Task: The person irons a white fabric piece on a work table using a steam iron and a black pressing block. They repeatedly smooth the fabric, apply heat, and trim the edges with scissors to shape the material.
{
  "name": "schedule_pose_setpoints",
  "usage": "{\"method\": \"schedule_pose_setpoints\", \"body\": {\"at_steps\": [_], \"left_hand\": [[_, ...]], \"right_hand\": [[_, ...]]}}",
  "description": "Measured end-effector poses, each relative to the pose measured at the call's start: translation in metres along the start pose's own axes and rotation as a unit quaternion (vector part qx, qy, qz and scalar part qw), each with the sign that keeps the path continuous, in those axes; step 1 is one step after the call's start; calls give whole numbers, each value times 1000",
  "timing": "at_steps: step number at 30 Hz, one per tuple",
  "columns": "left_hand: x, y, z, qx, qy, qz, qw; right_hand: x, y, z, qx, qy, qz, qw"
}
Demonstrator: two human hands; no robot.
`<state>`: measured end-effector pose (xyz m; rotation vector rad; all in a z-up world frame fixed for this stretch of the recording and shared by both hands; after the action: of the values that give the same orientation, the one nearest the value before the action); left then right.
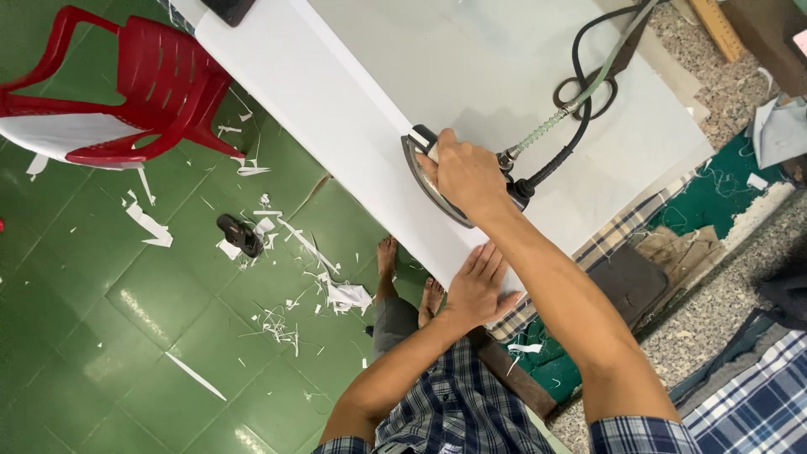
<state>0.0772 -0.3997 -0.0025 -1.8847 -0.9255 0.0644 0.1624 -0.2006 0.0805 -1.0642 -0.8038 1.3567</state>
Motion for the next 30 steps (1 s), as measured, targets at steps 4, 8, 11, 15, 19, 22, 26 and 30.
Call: {"method": "schedule_pose_setpoints", "body": {"at_steps": [4,8,11,15,19,22,26,30], "left_hand": [[-7,-1,-10,0,20,-9,1000],[-22,6,-23,-28,39,-4,999],[-23,1,-35,-32,58,1,998],[-30,3,-41,-30,78,-6,996],[-56,18,-53,-20,154,-8,988],[-62,-15,-63,-59,243,-5,968],[-89,-18,-13,-117,286,-14,951],[-49,-66,68,-78,246,-50,965]], "right_hand": [[-23,-3,-4,2,11,2,1000],[-41,-1,-6,12,12,7,1000],[-56,-1,-9,6,16,3,1000],[-72,-1,-12,-7,20,2,1000],[-87,0,-16,-6,35,14,999],[-91,4,-19,-6,39,18,999],[-87,5,-20,-11,35,7,999],[-89,-6,-14,-6,37,11,999]]}}
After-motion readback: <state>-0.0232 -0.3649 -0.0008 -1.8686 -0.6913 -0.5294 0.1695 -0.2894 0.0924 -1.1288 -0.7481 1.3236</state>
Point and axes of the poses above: each hand's wrist, its own x-axis towards the middle knuckle, its own y-axis out of the palm, z = x × y, the point moved 10 cm from there along x, towards the middle knuckle, and after that the axes turned 14 degrees about -y, right-handed, at the moved point
